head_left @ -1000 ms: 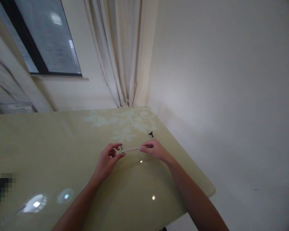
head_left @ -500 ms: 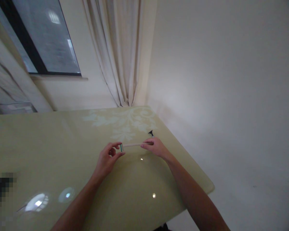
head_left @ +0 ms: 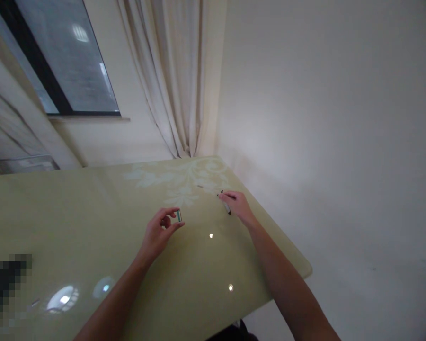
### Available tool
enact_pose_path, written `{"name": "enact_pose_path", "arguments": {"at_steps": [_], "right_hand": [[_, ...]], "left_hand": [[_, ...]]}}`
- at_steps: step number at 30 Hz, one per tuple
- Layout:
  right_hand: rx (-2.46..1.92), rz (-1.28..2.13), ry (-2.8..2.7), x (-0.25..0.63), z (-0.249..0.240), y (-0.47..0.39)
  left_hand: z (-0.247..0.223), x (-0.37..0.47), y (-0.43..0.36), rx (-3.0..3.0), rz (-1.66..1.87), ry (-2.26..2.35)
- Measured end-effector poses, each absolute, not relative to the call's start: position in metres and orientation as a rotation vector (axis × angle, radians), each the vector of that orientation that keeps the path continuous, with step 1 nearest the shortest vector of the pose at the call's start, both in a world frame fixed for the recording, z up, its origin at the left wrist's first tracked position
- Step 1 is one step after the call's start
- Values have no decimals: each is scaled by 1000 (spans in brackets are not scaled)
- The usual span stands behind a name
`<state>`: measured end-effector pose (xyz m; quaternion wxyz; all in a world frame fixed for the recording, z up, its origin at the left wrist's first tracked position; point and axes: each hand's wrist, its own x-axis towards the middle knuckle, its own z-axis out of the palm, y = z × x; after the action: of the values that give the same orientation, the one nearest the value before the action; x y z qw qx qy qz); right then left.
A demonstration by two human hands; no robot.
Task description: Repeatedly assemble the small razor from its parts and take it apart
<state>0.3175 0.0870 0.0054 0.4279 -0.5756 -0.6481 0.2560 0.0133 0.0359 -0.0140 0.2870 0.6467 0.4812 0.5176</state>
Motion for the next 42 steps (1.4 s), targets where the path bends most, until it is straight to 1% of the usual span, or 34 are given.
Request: {"name": "enact_pose_path", "arguments": {"at_steps": [3, 8, 10, 14, 18, 23, 33, 42], "right_hand": [[-1458, 595, -1580, 338, 4, 96], [-1533, 487, -1547, 350, -4, 107], [-1558, 456, -1489, 351, -7, 109], [-1585, 378, -1369, 355, -9, 110], [-1706, 323, -1339, 361, -9, 109], [-1824, 301, -1367, 363, -9, 111], [-2170, 135, -1418, 368, -3, 96], [-2306, 100, -1523, 354, 4, 85]], "left_hand": [[-18, 27, 39, 1701, 1269, 1297], [-17, 73, 64, 1800, 659, 1366], [-13, 94, 78, 1826, 584, 1458], [-9, 128, 97, 1843, 576, 1693], [-12, 140, 96, 1903, 585, 1839], [-17, 136, 88, 2031, 567, 1861], [-19, 136, 88, 2102, 560, 1871], [-20, 137, 87, 2114, 558, 1861]]}}
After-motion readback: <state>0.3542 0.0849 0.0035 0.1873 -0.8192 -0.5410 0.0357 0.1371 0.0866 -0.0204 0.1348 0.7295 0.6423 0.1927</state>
